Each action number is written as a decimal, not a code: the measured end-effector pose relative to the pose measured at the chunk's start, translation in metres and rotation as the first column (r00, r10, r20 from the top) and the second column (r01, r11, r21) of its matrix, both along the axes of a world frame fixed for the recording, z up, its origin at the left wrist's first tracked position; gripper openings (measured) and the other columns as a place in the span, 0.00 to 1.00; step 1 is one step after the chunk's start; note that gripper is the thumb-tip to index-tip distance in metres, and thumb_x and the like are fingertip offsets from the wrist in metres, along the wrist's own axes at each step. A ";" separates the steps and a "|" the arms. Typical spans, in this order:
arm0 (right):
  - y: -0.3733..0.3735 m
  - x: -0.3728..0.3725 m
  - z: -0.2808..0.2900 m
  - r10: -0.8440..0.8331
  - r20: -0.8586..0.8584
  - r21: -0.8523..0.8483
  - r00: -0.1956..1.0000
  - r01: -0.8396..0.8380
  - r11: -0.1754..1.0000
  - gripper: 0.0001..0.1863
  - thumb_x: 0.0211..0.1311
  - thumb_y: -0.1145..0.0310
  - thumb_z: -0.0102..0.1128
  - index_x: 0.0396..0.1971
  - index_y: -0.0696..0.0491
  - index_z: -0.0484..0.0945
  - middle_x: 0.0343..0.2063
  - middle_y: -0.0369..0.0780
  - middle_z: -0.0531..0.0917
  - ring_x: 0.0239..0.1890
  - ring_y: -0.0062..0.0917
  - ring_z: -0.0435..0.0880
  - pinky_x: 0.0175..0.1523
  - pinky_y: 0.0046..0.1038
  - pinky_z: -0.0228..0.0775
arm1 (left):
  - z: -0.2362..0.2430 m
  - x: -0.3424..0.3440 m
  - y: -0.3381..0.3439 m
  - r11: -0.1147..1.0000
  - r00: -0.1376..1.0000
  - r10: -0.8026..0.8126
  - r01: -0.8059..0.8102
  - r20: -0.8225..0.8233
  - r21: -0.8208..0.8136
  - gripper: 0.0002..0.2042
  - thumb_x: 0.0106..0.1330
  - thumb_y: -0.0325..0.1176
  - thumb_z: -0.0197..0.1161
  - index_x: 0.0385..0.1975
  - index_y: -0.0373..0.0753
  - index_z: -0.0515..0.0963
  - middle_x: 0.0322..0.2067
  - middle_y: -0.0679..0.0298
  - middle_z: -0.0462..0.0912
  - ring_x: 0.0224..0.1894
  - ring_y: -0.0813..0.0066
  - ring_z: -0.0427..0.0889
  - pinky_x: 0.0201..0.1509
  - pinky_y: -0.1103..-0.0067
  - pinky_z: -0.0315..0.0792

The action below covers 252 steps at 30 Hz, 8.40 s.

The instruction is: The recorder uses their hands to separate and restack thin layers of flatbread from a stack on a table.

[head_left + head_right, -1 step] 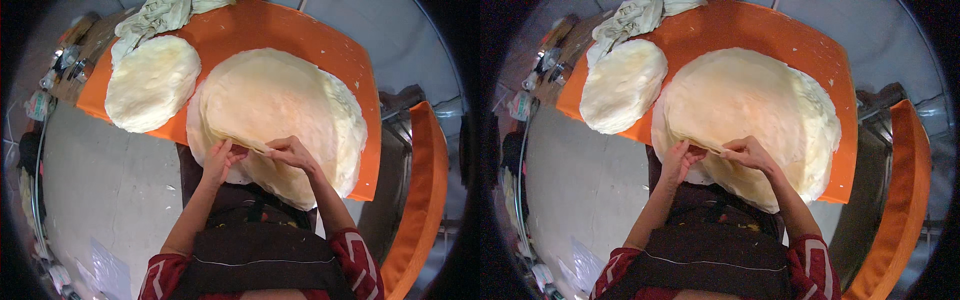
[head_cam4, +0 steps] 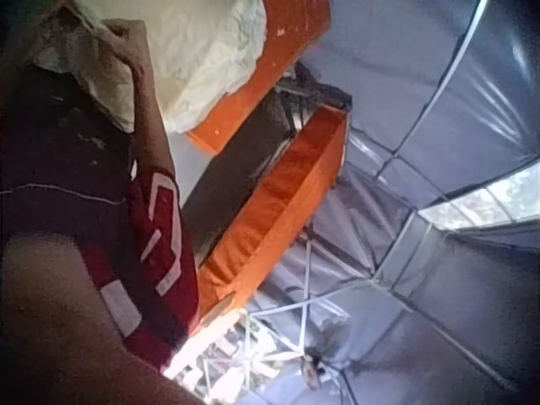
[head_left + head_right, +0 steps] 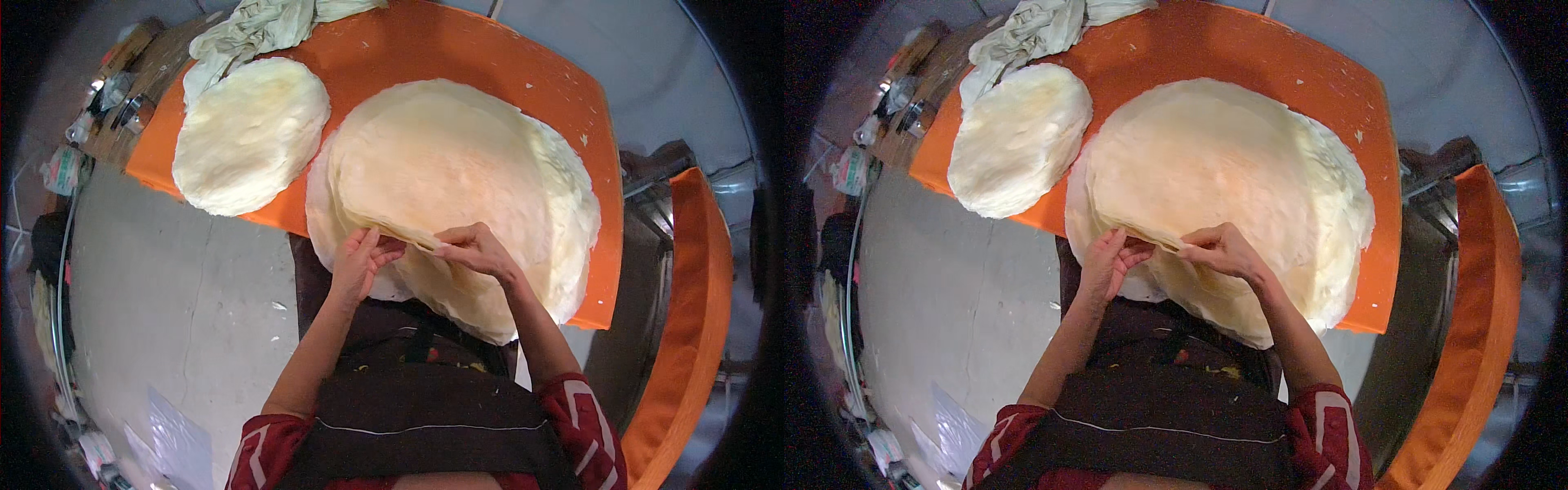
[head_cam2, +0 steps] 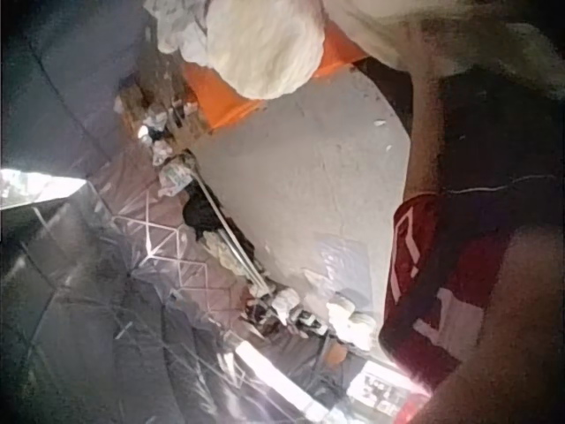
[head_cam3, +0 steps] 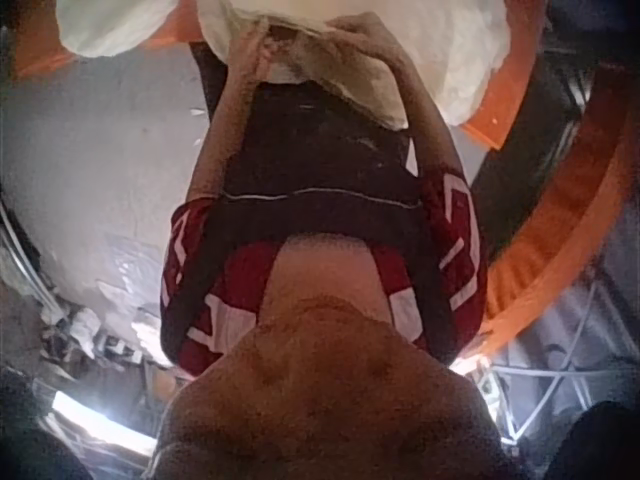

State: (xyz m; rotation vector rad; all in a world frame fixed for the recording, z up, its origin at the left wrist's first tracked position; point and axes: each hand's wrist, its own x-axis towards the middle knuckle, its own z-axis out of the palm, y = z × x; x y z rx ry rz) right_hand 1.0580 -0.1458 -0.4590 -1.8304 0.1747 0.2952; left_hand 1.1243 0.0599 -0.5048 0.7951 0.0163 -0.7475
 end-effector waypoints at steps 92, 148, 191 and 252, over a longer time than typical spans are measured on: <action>-0.034 0.066 0.132 -0.035 0.108 -0.415 0.994 0.077 0.906 0.12 0.38 0.77 0.48 0.27 0.61 0.76 0.14 0.47 0.73 0.17 0.20 0.73 0.23 0.24 0.64 | -0.021 -0.025 0.044 0.973 0.970 -0.218 0.208 -0.109 -0.099 0.27 0.51 0.22 0.56 0.52 0.34 0.56 0.48 0.56 0.67 0.48 0.63 0.70 0.45 0.69 0.72; 0.042 0.054 0.155 0.306 0.449 -0.531 0.840 -0.025 0.847 0.09 0.44 0.75 0.52 0.29 0.60 0.74 0.22 0.50 0.77 0.22 0.36 0.75 0.29 0.30 0.66 | 0.017 0.011 0.019 0.997 0.990 0.050 -0.042 -0.130 0.062 0.19 0.58 0.44 0.52 0.42 0.36 0.65 0.42 0.55 0.69 0.46 0.59 0.70 0.48 0.63 0.67; 0.092 0.404 -0.074 -0.141 0.256 -0.543 0.956 0.263 0.797 0.23 0.33 0.69 0.63 0.34 0.64 0.72 0.33 0.51 0.76 0.37 0.38 0.76 0.42 0.31 0.67 | -0.013 0.252 0.239 -0.034 0.537 0.371 -0.807 0.757 0.589 0.14 0.44 0.29 0.61 0.31 0.30 0.72 0.28 0.53 0.78 0.29 0.63 0.78 0.33 0.74 0.71; -0.089 -0.010 -0.001 -0.187 0.328 -0.488 0.926 0.335 0.806 0.08 0.35 0.76 0.50 0.21 0.58 0.74 0.16 0.46 0.75 0.24 0.33 0.77 0.30 0.33 0.66 | -0.003 -0.022 -0.071 0.870 0.922 -0.232 0.055 0.310 0.489 0.23 0.44 0.18 0.53 0.45 0.31 0.63 0.40 0.56 0.70 0.43 0.70 0.70 0.46 0.81 0.67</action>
